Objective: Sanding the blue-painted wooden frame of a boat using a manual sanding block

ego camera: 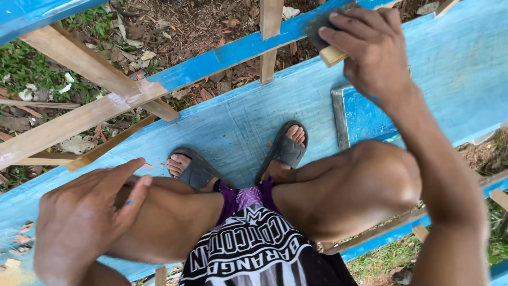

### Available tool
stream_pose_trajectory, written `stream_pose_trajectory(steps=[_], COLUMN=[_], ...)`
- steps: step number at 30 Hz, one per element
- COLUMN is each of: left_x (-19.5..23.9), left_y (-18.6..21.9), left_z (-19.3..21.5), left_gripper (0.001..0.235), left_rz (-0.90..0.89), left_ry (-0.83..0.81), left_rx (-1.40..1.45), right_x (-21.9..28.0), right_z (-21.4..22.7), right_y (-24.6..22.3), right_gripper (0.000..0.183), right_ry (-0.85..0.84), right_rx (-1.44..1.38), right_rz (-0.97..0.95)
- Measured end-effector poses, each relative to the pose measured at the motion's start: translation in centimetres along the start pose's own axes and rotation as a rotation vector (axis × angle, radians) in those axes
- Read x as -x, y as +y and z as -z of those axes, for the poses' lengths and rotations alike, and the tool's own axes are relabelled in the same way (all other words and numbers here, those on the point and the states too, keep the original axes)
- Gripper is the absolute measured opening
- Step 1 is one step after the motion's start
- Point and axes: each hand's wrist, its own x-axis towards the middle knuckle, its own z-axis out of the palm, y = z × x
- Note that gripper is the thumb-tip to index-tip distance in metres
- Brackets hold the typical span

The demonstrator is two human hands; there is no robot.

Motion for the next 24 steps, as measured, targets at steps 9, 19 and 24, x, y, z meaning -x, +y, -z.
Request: stream_pose_trajectory(steps=[9, 19, 24], left_x=[1.7, 1.9, 2.1], left_y=[-0.1, -0.1, -0.6], left_z=[-0.5, -0.2, -0.5], left_gripper=[0.028, 0.034, 0.031], left_rz=[0.060, 0.099, 0.113], left_ry=[-0.006, -0.050, -0.031], left_rx=[-0.054, -0.056, -0.039], right_x=[0.4, 0.7, 0.4], right_z=[-3.7, -5.9, -5.6], right_y=[-2.5, -3.3, -3.8], right_gripper=[0.034, 0.036, 0.030], right_ry=[0.121, 0.089, 0.097], right_rx=[-0.047, -0.062, -0.060], right_rz=[-0.075, -0.102, -0.104])
